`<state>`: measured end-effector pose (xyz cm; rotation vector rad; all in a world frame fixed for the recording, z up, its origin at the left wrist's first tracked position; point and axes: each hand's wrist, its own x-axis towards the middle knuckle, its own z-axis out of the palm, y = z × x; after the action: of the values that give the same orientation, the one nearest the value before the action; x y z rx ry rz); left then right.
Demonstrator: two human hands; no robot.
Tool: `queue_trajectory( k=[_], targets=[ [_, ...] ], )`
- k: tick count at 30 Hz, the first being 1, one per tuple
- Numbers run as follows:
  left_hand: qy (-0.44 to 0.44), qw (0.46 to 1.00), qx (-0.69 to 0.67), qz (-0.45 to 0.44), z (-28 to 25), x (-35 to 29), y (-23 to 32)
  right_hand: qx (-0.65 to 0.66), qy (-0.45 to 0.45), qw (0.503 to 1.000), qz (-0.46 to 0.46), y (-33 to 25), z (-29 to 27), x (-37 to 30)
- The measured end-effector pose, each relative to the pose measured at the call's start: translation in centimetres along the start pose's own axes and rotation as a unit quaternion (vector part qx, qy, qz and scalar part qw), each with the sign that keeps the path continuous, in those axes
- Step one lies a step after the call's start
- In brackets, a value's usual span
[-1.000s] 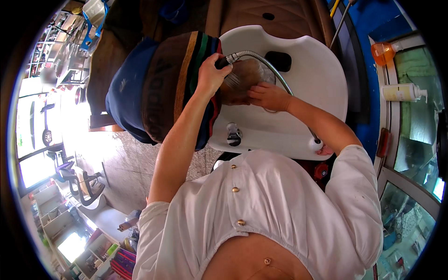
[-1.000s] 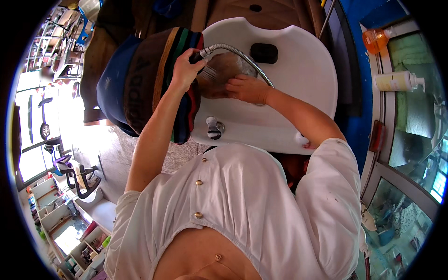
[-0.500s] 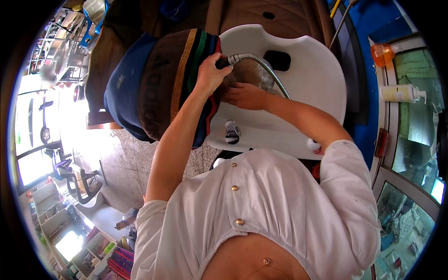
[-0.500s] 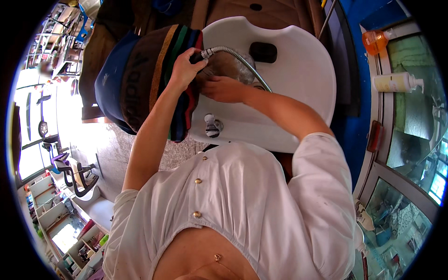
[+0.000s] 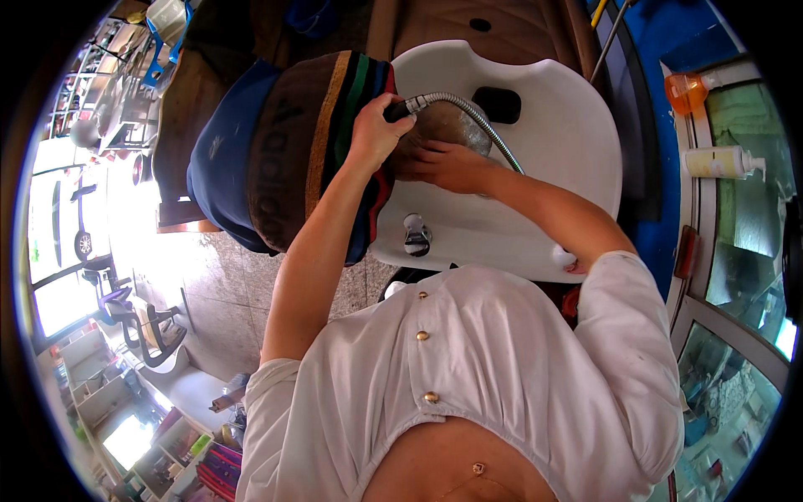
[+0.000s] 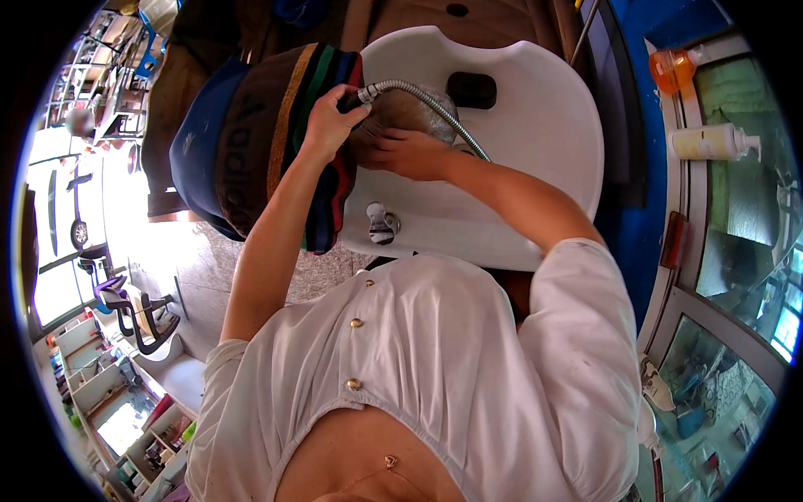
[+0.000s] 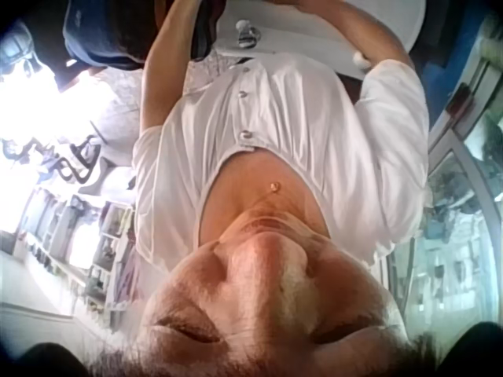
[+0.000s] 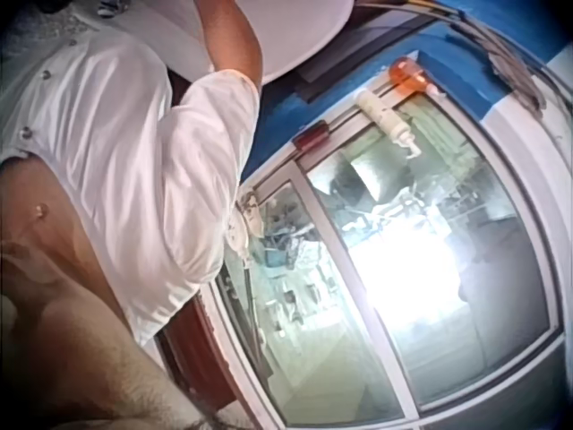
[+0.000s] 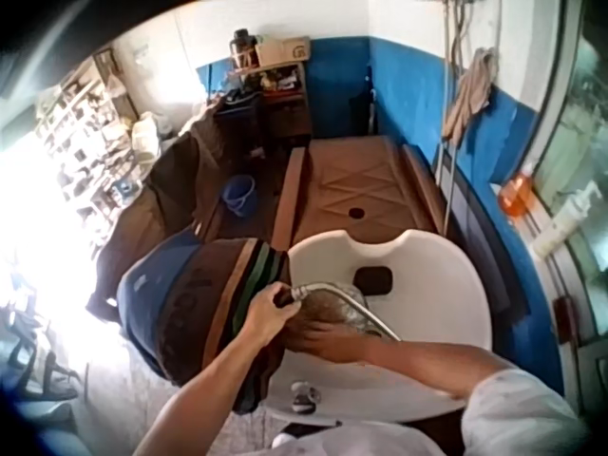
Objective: The person washes another person's hair at a salon sink by wetting the hair with a sprayer, applying shampoo, scrubbing the scalp with their hands, and rinsing the hair clean before drying it with a towel.
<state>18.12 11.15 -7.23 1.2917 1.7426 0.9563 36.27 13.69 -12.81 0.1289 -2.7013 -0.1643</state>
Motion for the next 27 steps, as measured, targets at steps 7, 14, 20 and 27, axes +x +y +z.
queue_trajectory(
  k=[7,14,20,27],
  targets=[
    [0.019,0.999,0.013,0.025,0.5,0.2,0.0,0.023,-0.151,0.988,0.037,0.1,-0.3,-1.1],
    [0.056,0.998,-0.008,0.009,0.9,-0.1,0.4,-0.058,-0.091,0.993,0.037,-0.4,-0.4,-5.0],
    [0.152,0.988,-0.007,0.031,2.1,0.3,-0.5,-0.082,-0.137,0.966,0.203,1.9,-0.8,0.1],
    [0.226,0.973,-0.034,0.025,3.1,0.6,-0.2,-0.078,0.085,0.931,0.346,0.2,2.5,-0.1]
  ],
)
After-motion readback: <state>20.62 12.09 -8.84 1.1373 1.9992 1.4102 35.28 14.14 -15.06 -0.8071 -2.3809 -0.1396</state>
